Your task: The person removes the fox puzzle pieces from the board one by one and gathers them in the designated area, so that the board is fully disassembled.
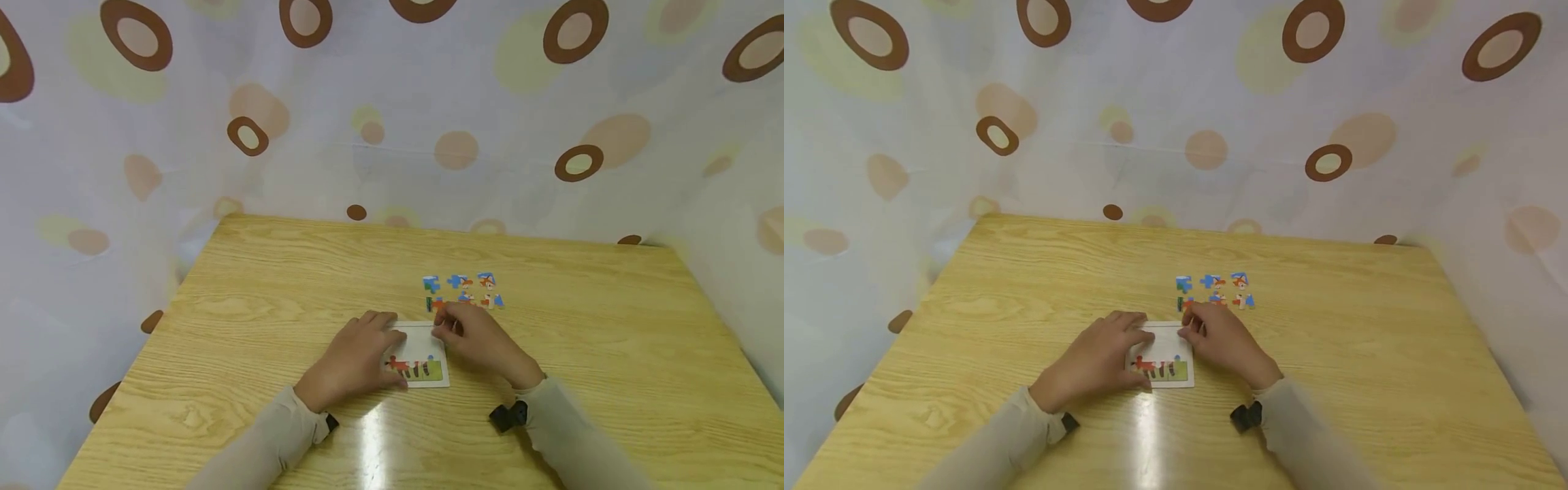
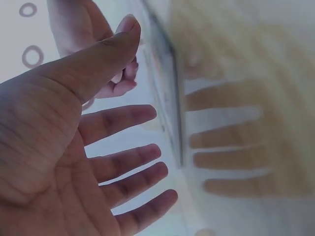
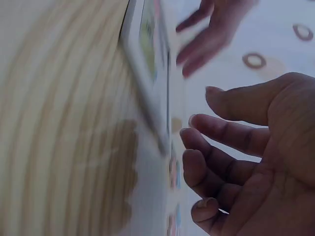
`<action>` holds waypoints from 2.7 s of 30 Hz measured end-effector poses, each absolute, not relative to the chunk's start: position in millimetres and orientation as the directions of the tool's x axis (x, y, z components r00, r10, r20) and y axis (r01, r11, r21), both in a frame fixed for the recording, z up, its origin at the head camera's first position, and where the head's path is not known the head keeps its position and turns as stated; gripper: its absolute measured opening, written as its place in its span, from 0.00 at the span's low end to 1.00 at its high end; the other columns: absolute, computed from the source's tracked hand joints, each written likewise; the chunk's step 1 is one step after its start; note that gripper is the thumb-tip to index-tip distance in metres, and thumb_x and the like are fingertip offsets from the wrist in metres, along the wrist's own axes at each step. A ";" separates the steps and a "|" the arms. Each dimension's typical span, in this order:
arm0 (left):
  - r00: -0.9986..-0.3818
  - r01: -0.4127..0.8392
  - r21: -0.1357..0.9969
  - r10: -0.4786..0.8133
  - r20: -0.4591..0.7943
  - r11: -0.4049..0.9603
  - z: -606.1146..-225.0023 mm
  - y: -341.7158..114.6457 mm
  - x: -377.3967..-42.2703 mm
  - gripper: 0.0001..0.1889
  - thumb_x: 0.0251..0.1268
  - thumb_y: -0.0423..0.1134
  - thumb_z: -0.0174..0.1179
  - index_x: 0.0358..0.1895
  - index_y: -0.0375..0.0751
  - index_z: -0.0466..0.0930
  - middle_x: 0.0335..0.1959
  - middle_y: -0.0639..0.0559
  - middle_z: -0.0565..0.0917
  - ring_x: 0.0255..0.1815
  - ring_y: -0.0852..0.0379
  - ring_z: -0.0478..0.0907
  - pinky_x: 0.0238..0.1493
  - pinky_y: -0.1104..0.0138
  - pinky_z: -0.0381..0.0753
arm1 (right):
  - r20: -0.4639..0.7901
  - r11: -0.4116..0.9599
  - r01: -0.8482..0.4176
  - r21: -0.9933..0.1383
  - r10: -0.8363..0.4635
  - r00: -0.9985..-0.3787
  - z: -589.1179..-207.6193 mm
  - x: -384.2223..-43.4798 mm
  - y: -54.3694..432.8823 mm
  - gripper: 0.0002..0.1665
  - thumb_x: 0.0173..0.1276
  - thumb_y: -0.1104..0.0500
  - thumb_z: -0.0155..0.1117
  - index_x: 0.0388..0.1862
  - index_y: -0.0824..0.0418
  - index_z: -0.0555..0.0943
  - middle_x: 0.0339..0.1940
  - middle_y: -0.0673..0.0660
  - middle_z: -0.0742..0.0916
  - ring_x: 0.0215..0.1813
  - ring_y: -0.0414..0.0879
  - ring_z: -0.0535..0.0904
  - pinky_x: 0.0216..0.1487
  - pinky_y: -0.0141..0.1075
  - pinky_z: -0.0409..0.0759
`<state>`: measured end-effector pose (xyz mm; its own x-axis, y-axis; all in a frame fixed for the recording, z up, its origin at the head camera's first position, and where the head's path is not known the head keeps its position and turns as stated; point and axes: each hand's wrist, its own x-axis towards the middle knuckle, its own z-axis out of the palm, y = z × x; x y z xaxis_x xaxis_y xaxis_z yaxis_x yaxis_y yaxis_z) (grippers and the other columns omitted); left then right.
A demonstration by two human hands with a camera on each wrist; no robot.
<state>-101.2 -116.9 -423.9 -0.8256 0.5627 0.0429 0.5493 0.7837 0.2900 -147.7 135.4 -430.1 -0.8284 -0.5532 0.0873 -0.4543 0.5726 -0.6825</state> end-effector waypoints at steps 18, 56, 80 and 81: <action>-0.859 0.476 0.166 0.497 -0.120 0.864 -412.3 -126.6 -104.5 0.49 0.39 0.67 0.81 0.64 0.40 0.80 0.70 0.41 0.76 0.70 0.40 0.73 0.62 0.40 0.74 | -0.071 0.567 -0.481 -0.668 -0.693 -0.718 -427.4 -105.0 71.8 0.16 0.65 0.64 0.76 0.47 0.61 0.78 0.31 0.48 0.78 0.32 0.41 0.72 0.36 0.36 0.74; -0.859 0.455 0.109 0.468 -0.207 0.884 -407.4 -125.7 -97.1 0.53 0.40 0.65 0.81 0.72 0.42 0.76 0.75 0.41 0.71 0.74 0.41 0.68 0.62 0.41 0.75 | -0.019 0.451 -0.346 -0.822 -0.630 -0.777 -422.0 -125.9 89.5 0.09 0.73 0.68 0.66 0.41 0.61 0.73 0.32 0.51 0.80 0.33 0.43 0.75 0.35 0.34 0.75; -0.823 0.556 -0.047 0.542 -0.172 0.830 -412.5 -109.9 -61.3 0.57 0.32 0.74 0.78 0.69 0.43 0.80 0.69 0.37 0.77 0.65 0.39 0.76 0.53 0.52 0.82 | -0.052 0.661 -0.320 -0.678 -0.478 -0.877 -434.8 -150.4 134.2 0.17 0.67 0.67 0.73 0.50 0.65 0.76 0.37 0.54 0.80 0.37 0.47 0.74 0.40 0.43 0.76; -0.822 0.556 -0.041 0.542 -0.172 0.830 -412.7 -109.7 -61.3 0.56 0.32 0.74 0.78 0.69 0.43 0.80 0.69 0.37 0.77 0.65 0.39 0.76 0.53 0.52 0.82 | -0.054 0.670 -0.320 -0.670 -0.473 -0.879 -435.0 -149.4 134.4 0.16 0.67 0.67 0.73 0.49 0.65 0.76 0.37 0.55 0.79 0.38 0.48 0.73 0.40 0.43 0.75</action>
<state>-61.3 -109.7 -412.7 -0.8225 0.5422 -0.1721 0.5559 0.8302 -0.0413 -149.4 134.4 -435.0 -0.8793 -0.4733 -0.0536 -0.3197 0.6700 -0.6700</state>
